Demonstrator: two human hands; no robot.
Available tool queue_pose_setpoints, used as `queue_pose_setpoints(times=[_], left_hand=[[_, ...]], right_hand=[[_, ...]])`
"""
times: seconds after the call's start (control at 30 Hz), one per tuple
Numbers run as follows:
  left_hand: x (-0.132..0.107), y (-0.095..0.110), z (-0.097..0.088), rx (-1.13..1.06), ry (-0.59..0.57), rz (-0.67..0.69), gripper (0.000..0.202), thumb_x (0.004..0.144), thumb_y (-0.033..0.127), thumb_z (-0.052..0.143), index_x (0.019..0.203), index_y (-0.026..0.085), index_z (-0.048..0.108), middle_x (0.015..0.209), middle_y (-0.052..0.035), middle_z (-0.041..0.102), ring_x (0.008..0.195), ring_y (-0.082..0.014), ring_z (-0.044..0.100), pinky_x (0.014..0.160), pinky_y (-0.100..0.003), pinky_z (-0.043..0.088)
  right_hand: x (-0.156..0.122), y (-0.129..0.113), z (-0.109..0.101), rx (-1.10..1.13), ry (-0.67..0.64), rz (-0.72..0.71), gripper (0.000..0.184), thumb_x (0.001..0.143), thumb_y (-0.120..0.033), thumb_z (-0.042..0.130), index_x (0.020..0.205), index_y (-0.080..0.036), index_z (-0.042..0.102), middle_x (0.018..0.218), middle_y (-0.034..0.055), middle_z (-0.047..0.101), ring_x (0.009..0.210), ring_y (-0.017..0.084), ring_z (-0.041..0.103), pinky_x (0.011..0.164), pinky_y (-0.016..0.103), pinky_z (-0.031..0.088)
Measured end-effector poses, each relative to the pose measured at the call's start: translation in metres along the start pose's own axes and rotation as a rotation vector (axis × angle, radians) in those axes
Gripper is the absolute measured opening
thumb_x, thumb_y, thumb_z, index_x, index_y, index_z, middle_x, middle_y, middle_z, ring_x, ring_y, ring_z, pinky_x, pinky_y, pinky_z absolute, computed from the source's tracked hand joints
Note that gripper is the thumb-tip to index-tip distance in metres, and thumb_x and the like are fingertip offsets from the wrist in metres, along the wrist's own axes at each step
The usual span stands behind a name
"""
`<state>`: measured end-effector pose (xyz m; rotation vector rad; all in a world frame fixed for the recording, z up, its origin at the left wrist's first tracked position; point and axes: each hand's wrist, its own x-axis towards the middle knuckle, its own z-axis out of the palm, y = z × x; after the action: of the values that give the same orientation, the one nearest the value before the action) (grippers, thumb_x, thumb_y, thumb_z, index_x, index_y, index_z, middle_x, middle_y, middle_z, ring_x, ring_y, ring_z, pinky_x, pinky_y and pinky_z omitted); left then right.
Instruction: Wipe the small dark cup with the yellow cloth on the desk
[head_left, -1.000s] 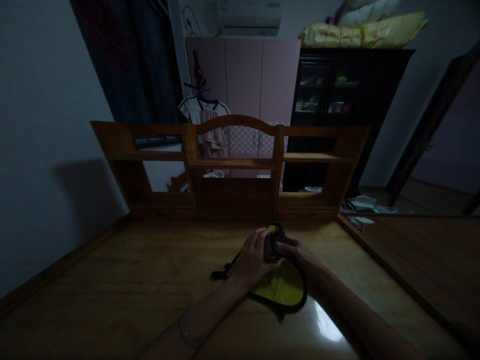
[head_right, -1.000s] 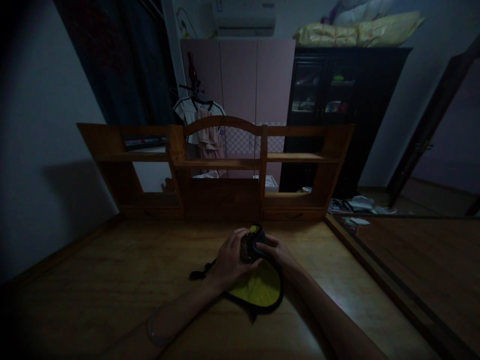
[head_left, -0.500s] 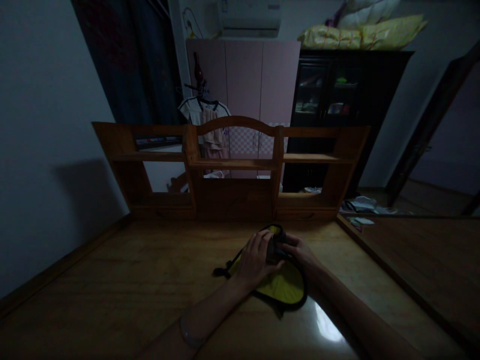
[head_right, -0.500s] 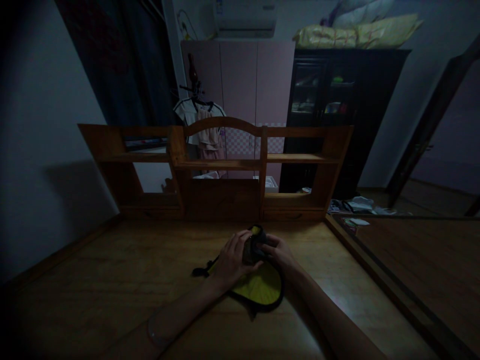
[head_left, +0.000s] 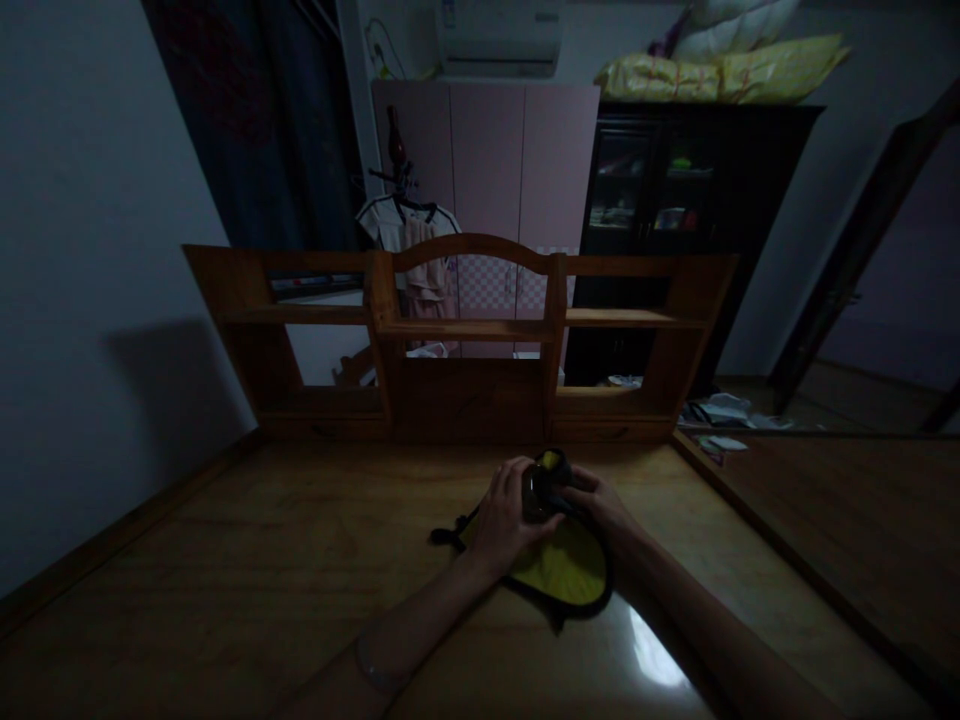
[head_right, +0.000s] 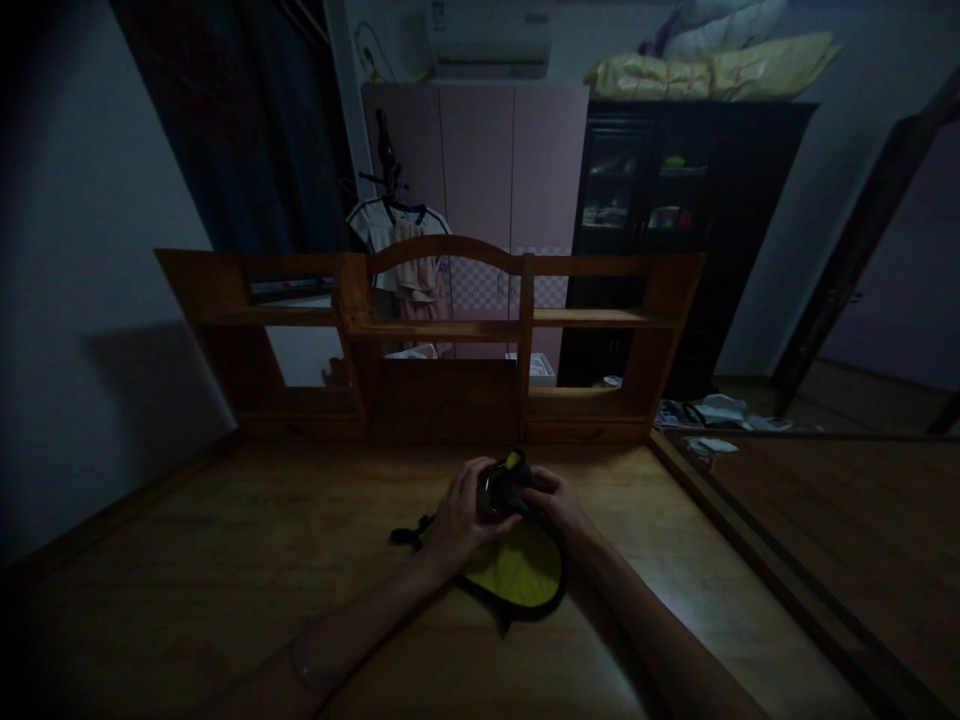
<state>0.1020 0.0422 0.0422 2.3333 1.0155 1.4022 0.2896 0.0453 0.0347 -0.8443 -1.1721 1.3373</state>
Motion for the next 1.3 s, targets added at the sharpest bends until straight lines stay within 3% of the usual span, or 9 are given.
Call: queue_pose_setpoints(times=[0.23,0.43,0.6,0.8,1.03,1.3], left_hand=[[0.001,-0.005,0.001,-0.124,0.046,-0.137,0.070,0.070,0.035,0.080,0.127,0.025,0.041,0.124,-0.0066,0.051,0.116,-0.0251,0.052,0.102,-0.042,0.043],[0.001,0.001,-0.001,-0.104,0.044,-0.044,0.071,0.068,0.033,0.080,0.126,0.024,0.041,0.125,-0.0071,0.049,0.118,-0.0250,0.049,0.104,-0.042,0.041],[0.000,0.002,-0.001,-0.065,0.028,0.050,0.073,0.068,0.034,0.079,0.129,0.023,0.040,0.128,-0.0094,0.048,0.121,-0.0269,0.047,0.105,-0.044,0.041],[0.001,0.003,-0.003,-0.045,-0.018,0.022,0.073,0.068,0.034,0.079,0.130,0.023,0.041,0.129,-0.0100,0.048,0.121,-0.0276,0.047,0.105,-0.046,0.042],[0.001,0.002,-0.002,-0.012,-0.052,0.050,0.075,0.067,0.032,0.079,0.131,0.024,0.039,0.131,-0.0090,0.048,0.122,-0.0277,0.046,0.105,-0.046,0.041],[0.002,0.007,-0.002,-0.047,0.036,-0.042,0.070,0.067,0.032,0.080,0.125,0.025,0.044,0.126,-0.0077,0.050,0.119,-0.0263,0.050,0.103,-0.043,0.043]], right_hand=[[-0.006,-0.005,0.010,0.104,-0.081,0.080,0.044,0.071,-0.024,0.078,0.113,-0.020,0.064,0.115,0.0075,0.068,0.099,0.026,0.066,0.087,0.037,0.051],[-0.011,-0.007,0.013,0.146,-0.114,0.118,0.045,0.076,-0.025,0.076,0.118,-0.021,0.062,0.120,0.0087,0.065,0.103,0.027,0.065,0.088,0.038,0.051],[-0.005,0.003,0.005,0.112,-0.125,0.135,0.039,0.076,-0.027,0.076,0.112,-0.018,0.065,0.112,0.0097,0.069,0.096,0.026,0.067,0.087,0.039,0.052],[0.006,0.017,-0.001,0.018,-0.066,0.075,0.041,0.071,-0.029,0.079,0.109,-0.017,0.067,0.108,0.0096,0.070,0.095,0.024,0.067,0.086,0.035,0.051],[0.003,0.012,0.002,-0.016,-0.063,0.036,0.044,0.068,-0.029,0.082,0.107,-0.018,0.068,0.105,0.0088,0.071,0.094,0.025,0.067,0.086,0.036,0.050],[0.001,0.010,0.005,0.024,-0.024,0.005,0.042,0.069,-0.029,0.081,0.108,-0.019,0.067,0.110,0.0093,0.070,0.097,0.027,0.067,0.089,0.040,0.049]])
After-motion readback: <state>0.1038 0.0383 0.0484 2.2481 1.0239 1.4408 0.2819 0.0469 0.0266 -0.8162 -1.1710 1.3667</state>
